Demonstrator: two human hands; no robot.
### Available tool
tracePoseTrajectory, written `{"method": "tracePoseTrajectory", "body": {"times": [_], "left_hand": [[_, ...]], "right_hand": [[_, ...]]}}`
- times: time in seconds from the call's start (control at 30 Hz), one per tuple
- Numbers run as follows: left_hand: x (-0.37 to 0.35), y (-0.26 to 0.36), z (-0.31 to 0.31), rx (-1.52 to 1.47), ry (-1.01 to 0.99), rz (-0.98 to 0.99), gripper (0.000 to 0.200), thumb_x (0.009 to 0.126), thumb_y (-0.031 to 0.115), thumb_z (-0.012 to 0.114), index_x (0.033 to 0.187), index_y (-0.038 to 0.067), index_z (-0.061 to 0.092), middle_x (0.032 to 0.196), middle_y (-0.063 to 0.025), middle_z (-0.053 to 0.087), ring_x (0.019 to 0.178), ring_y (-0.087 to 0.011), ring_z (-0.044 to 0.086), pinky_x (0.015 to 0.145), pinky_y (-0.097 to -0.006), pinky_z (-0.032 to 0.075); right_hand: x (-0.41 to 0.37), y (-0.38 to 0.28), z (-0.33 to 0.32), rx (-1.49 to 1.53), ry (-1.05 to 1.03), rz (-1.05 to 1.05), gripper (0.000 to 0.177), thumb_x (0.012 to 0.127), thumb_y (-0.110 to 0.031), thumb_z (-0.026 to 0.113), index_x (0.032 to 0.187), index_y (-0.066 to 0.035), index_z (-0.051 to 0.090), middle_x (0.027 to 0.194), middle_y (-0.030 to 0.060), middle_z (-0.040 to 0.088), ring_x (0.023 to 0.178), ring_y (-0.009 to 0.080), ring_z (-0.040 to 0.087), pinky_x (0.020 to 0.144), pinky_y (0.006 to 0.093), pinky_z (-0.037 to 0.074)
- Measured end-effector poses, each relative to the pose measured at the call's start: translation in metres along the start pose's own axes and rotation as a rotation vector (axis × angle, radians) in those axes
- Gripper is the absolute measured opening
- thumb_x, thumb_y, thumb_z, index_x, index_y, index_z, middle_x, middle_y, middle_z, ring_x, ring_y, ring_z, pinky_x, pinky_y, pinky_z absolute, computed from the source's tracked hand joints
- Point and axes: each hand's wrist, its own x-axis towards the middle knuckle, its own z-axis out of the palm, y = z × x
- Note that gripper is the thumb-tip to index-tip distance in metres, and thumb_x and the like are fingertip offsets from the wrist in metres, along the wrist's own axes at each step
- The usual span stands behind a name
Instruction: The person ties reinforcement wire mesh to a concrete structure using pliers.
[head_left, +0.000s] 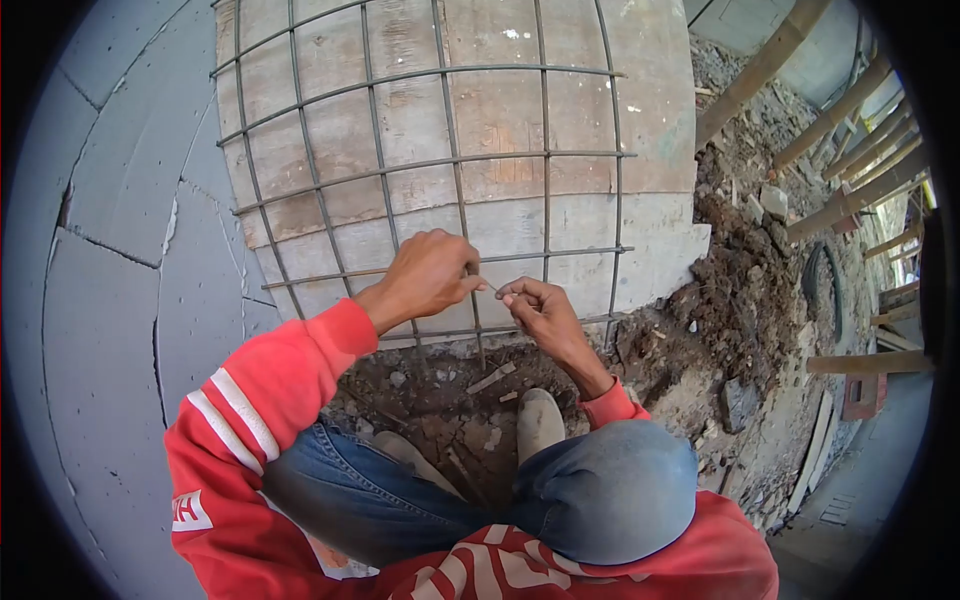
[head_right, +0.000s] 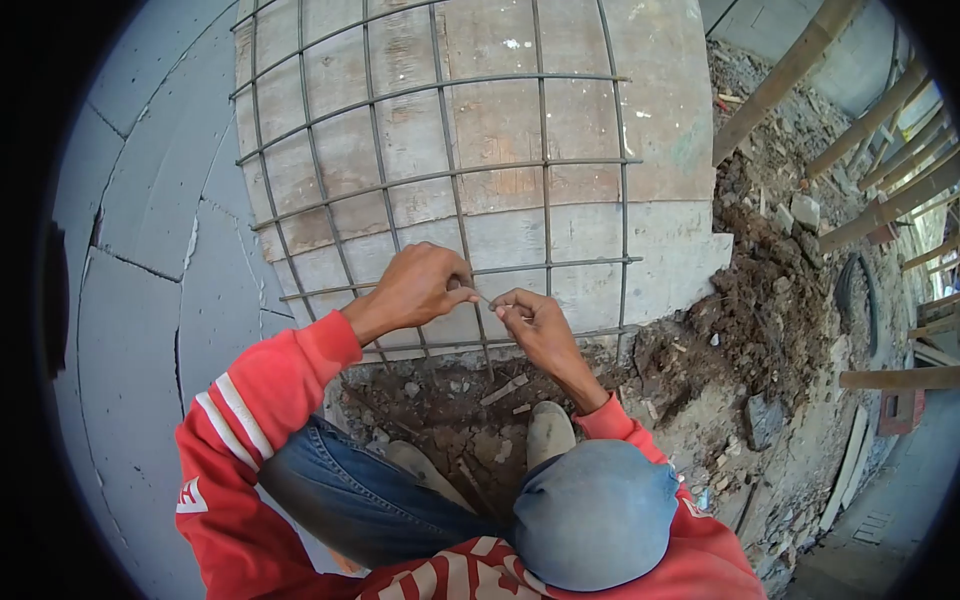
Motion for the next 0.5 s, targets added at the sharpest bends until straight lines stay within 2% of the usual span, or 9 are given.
{"method": "tracePoseTrajectory", "body": {"times": [0.03,0.1,0.17,0.23,0.27,0.33,0.4,0.43,0.5], "left_hand": [[-0.005,-0.007,0.000,-0.050,0.054,-0.050,0.024,0.081,0.024,0.076,0.090,0.001,0.075,0.076,-0.0171,0.070,0.070,-0.0345,0.068,0.066,-0.0438,0.053],[-0.013,-0.022,0.003,-0.062,0.092,-0.105,0.026,0.082,0.023,0.076,0.095,0.000,0.074,0.078,-0.0158,0.071,0.068,-0.0325,0.068,0.066,-0.0421,0.053],[-0.016,-0.028,-0.001,-0.123,0.093,-0.241,0.035,0.087,0.024,0.073,0.110,-0.002,0.070,0.082,-0.0154,0.071,0.070,-0.0252,0.068,0.069,-0.0378,0.053],[-0.007,-0.043,0.008,-0.157,0.150,-0.277,0.037,0.090,0.026,0.070,0.113,-0.003,0.068,0.083,-0.0155,0.070,0.073,-0.0231,0.068,0.071,-0.0367,0.052],[0.001,-0.052,0.015,-0.211,0.246,-0.304,0.039,0.092,0.028,0.067,0.116,-0.003,0.067,0.084,-0.0157,0.070,0.076,-0.0210,0.068,0.073,-0.0356,0.052],[0.029,-0.061,0.028,-0.243,0.231,-0.359,0.044,0.097,0.032,0.061,0.122,-0.004,0.064,0.087,-0.0138,0.070,0.081,-0.0193,0.067,0.076,-0.0346,0.052],[0.066,-0.054,0.050,-0.690,0.474,-0.612,0.040,0.099,0.035,0.058,0.111,-0.003,0.066,0.081,-0.0069,0.065,0.074,-0.0178,0.062,0.071,-0.0335,0.050],[0.080,-0.047,0.058,-0.688,0.466,-0.616,0.040,0.099,0.035,0.058,0.111,-0.003,0.066,0.081,-0.0069,0.065,0.074,-0.0178,0.062,0.071,-0.0335,0.050],[0.099,-0.036,0.079,-0.928,0.749,-0.695,0.039,0.099,0.036,0.057,0.092,-0.001,0.065,0.076,-0.0066,0.061,0.068,-0.0160,0.057,0.064,-0.0330,0.044]], "right_hand": [[0.000,0.007,-0.002,0.023,-0.001,0.000,0.017,0.099,-0.014,0.058,0.100,-0.001,0.068,0.068,-0.0048,0.055,0.060,0.0030,0.042,0.052,0.0228,0.031],[-0.005,0.024,-0.016,-0.038,0.307,-0.112,0.016,0.097,-0.013,0.056,0.097,-0.001,0.068,0.067,-0.0047,0.053,0.060,0.0020,0.042,0.052,0.0222,0.031],[-0.007,0.041,-0.040,0.071,0.511,0.007,0.017,0.096,-0.014,0.056,0.094,-0.001,0.066,0.069,-0.0046,0.054,0.059,0.0021,0.041,0.052,0.0230,0.031],[-0.001,0.059,-0.060,-0.017,0.707,-0.061,0.024,0.095,-0.021,0.060,0.092,0.002,0.069,0.065,-0.0028,0.054,0.060,0.0086,0.046,0.053,0.0306,0.036],[0.006,0.072,-0.063,-0.001,0.710,-0.045,0.024,0.095,-0.021,0.060,0.092,0.002,0.069,0.065,-0.0028,0.054,0.060,0.0086,0.046,0.053,0.0306,0.036],[0.009,0.077,-0.069,-0.248,0.711,-0.079,0.029,0.094,-0.024,0.064,0.095,0.003,0.071,0.063,0.0012,0.056,0.059,0.0114,0.047,0.053,0.0330,0.038],[0.007,0.070,-0.055,-0.292,0.658,-0.061,0.030,0.091,-0.025,0.069,0.100,0.003,0.072,0.062,0.0064,0.056,0.059,0.0121,0.048,0.054,0.0317,0.039],[0.007,0.068,-0.046,-0.342,0.575,-0.018,0.030,0.090,-0.024,0.070,0.101,0.003,0.072,0.064,0.0099,0.059,0.058,0.0143,0.049,0.054,0.0323,0.040],[0.007,0.071,-0.037,-0.383,0.489,0.039,0.029,0.089,-0.024,0.072,0.102,0.003,0.072,0.066,0.0134,0.062,0.058,0.0165,0.051,0.054,0.0328,0.042]]}}
